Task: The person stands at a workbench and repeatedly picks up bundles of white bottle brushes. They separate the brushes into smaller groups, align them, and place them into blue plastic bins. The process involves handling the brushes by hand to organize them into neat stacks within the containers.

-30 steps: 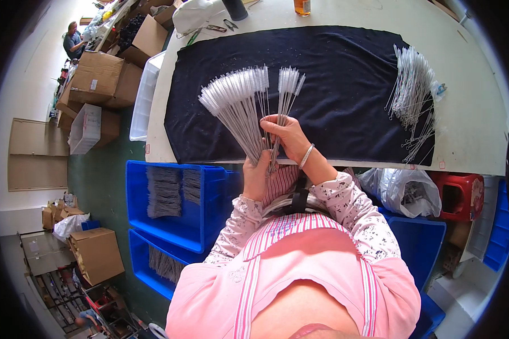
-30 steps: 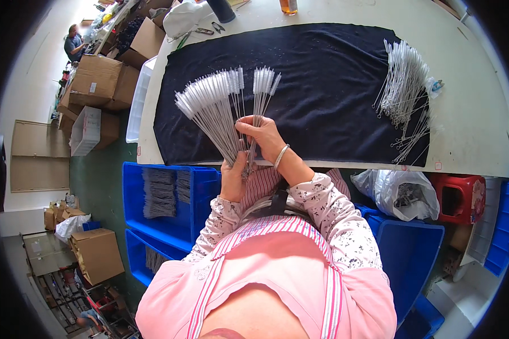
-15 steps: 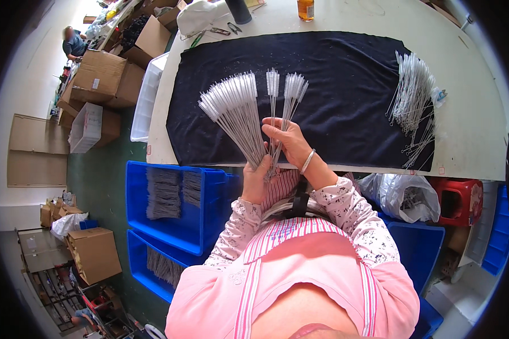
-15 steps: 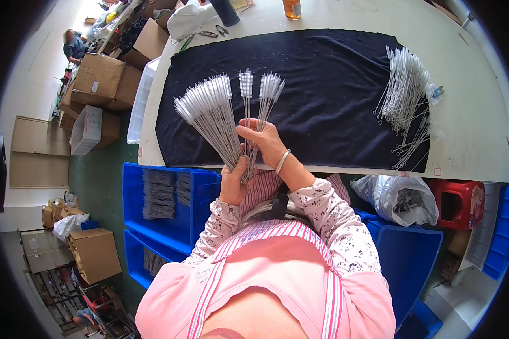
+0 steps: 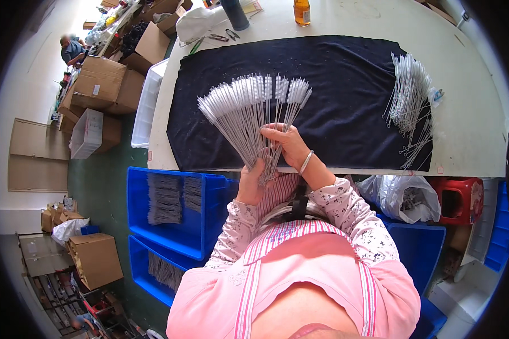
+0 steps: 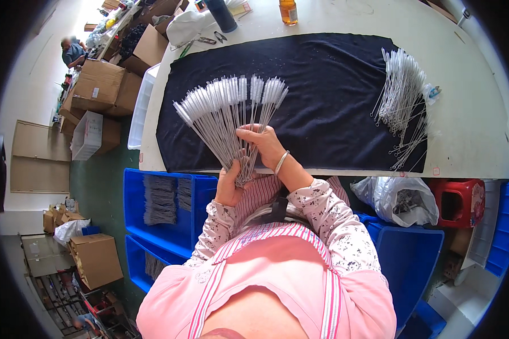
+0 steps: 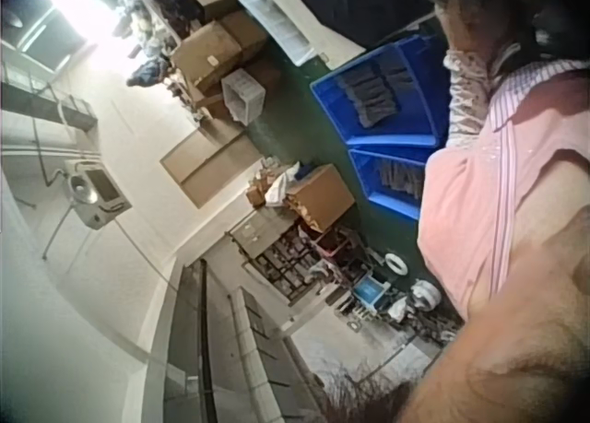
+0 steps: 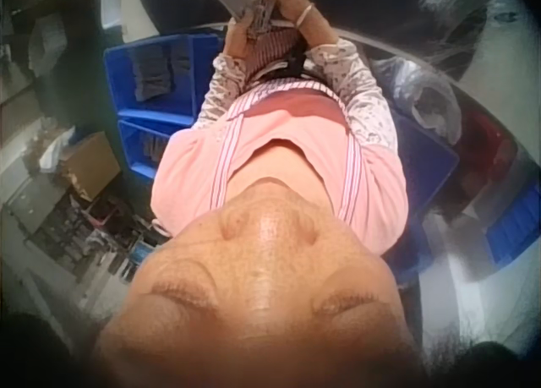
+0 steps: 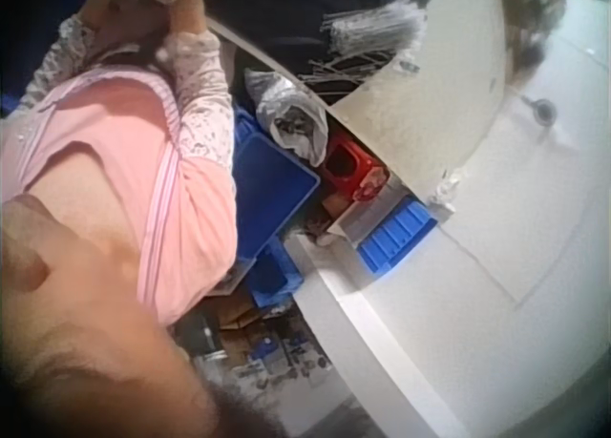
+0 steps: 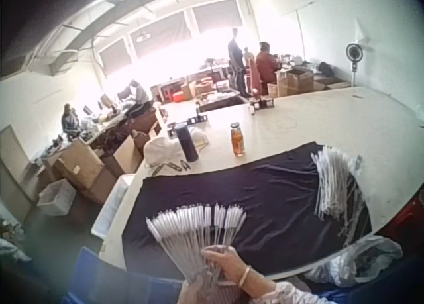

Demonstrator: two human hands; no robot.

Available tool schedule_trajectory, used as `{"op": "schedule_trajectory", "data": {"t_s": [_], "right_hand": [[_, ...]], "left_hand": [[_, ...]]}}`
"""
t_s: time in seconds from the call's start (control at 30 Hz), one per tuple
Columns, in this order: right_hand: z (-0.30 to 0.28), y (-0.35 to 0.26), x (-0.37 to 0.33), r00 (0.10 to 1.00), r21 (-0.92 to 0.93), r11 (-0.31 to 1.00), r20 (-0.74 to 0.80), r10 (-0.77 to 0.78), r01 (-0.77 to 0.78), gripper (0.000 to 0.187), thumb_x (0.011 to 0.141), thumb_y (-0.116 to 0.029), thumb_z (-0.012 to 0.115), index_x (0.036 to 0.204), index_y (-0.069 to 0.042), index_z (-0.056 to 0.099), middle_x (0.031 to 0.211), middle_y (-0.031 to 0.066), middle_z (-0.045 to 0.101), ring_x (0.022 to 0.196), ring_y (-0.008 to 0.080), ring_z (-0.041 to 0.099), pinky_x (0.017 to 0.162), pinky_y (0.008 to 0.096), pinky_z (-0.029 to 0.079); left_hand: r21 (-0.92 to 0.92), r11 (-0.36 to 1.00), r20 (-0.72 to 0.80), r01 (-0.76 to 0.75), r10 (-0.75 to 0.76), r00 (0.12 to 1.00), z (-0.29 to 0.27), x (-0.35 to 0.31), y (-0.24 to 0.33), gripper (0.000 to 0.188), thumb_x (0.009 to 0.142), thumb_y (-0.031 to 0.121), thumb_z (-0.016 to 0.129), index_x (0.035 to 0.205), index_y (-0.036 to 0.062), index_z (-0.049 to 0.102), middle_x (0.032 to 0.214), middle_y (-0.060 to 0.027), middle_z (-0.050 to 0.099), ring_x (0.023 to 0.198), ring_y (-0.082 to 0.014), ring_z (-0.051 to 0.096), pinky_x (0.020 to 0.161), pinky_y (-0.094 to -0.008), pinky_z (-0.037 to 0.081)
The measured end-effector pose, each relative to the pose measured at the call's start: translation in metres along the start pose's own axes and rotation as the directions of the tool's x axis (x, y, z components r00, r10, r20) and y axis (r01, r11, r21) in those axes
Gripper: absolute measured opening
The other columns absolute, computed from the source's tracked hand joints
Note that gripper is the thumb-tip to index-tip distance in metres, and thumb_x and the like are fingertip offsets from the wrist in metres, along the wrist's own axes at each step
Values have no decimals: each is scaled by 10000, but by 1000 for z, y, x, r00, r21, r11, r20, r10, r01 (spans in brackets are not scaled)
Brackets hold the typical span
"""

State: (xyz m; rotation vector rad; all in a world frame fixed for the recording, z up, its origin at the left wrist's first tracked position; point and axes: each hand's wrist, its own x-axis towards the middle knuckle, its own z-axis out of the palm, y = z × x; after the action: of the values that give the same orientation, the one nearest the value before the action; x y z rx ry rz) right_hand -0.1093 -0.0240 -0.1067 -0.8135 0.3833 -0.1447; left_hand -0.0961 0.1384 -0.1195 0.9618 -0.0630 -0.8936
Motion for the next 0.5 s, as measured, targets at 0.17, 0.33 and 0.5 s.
{"op": "schedule_trajectory", "data": {"t_s": [0.17,0.33,0.5], "right_hand": [[-7,6,6,997,10,999,-76,-32,33,155,796,-179,714,847,-39,670,717,-11,607,599,54,523,548,189,379],[-6,7,4,998,38,999,-64,-17,19,129,817,-166,694,857,-48,657,706,-11,604,615,63,551,567,197,419],[-9,10,7,999,128,991,-37,-23,27,120,827,-165,687,857,-60,638,701,-4,609,595,71,555,550,209,425]], "left_hand": [[-53,998,-79,-32,28,996,8,0,3,380,950,249,544,1270,58,468,972,-87,626,693,-185,625,461,-250,403],[-22,999,-79,-33,31,996,2,1,0,371,941,214,561,1267,64,465,995,-107,630,692,-204,637,437,-250,416],[-9,999,-122,-49,48,991,8,0,-2,360,912,123,573,1251,64,466,1060,-92,627,692,-198,637,448,-254,413]]}}
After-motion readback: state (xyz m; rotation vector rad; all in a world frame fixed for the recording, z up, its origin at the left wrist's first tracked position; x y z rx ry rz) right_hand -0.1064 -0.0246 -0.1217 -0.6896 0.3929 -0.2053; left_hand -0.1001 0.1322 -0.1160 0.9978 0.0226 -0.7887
